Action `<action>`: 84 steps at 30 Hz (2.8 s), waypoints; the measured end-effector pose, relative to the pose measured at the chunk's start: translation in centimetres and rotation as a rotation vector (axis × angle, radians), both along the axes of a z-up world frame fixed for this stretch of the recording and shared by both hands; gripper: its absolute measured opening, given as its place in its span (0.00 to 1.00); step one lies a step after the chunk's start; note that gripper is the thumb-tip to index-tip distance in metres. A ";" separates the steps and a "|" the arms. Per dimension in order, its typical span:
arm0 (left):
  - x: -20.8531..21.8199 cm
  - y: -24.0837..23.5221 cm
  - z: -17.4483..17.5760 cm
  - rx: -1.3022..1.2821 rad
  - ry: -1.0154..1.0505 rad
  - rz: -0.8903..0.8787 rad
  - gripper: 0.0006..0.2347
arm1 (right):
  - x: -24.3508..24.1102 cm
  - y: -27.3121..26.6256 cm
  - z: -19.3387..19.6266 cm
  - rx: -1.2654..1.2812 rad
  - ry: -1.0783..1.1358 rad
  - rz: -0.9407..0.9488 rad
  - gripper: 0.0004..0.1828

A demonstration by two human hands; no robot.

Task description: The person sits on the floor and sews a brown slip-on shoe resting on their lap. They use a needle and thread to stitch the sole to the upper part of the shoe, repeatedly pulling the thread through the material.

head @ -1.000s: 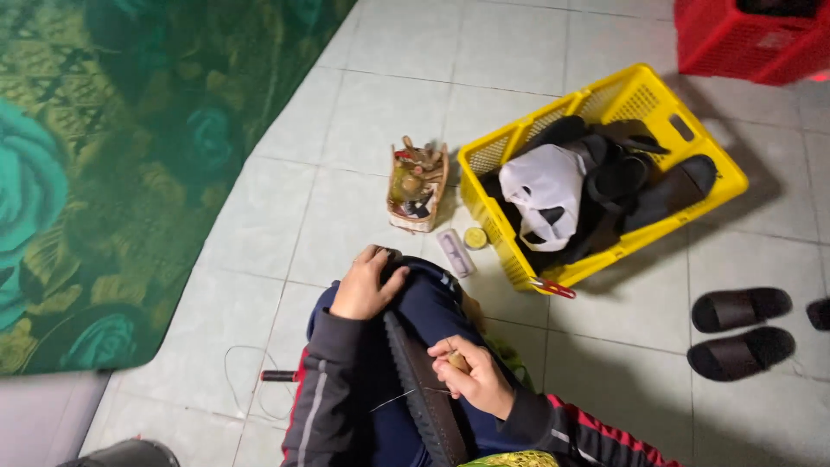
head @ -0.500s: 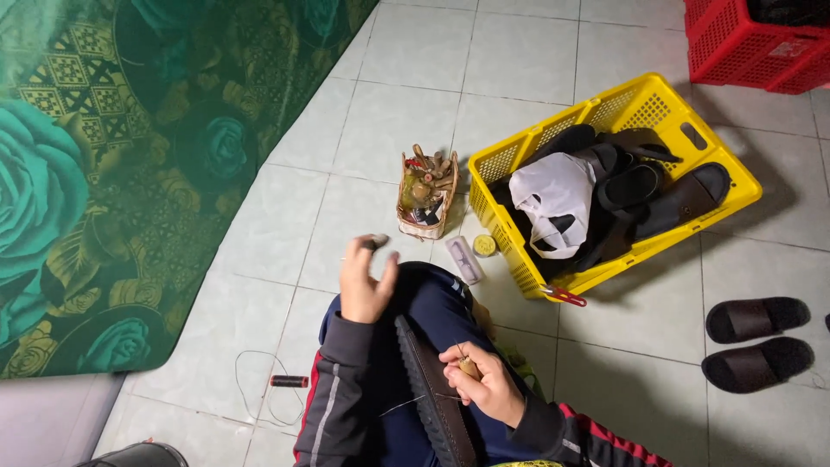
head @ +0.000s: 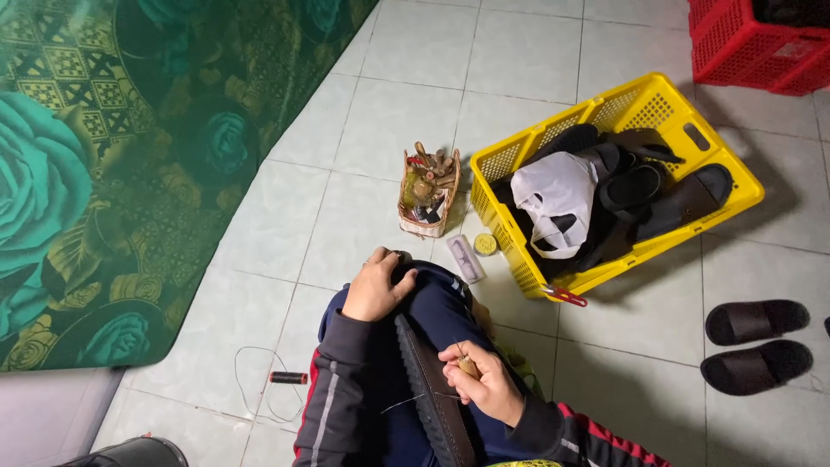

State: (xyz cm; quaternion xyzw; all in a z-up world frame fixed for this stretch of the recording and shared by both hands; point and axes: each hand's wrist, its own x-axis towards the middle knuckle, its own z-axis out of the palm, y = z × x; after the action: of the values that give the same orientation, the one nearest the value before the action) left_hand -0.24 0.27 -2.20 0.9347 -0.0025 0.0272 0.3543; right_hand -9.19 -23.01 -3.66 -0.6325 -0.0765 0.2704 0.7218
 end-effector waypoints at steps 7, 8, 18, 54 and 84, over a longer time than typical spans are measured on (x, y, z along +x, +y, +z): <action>-0.1 -0.4 2.1 -0.221 -0.598 0.345 0.13 | 0.0 -0.1 -0.1 0.015 -0.026 0.004 0.11; -0.2 -0.3 0.9 -0.095 -0.319 0.160 0.14 | -0.1 0.0 -0.1 0.008 -0.011 0.001 0.11; -0.3 -0.2 2.4 -0.271 -0.336 0.135 0.11 | -0.1 -0.1 -0.9 0.041 -0.073 0.009 0.12; -17.3 -6.3 4.2 -0.174 -0.354 0.026 0.09 | 0.1 -3.7 3.3 -0.301 -0.357 0.316 0.14; -18.5 -5.4 2.7 -0.160 -0.453 -0.028 0.09 | 2.8 -1.6 6.4 -0.623 -1.127 0.657 0.11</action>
State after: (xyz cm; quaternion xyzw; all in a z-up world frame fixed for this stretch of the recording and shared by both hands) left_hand -18.78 -5.17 0.53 0.8734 -0.0929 0.2315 0.4182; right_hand -6.35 -24.58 2.72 -0.7966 -0.5427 0.1154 0.2401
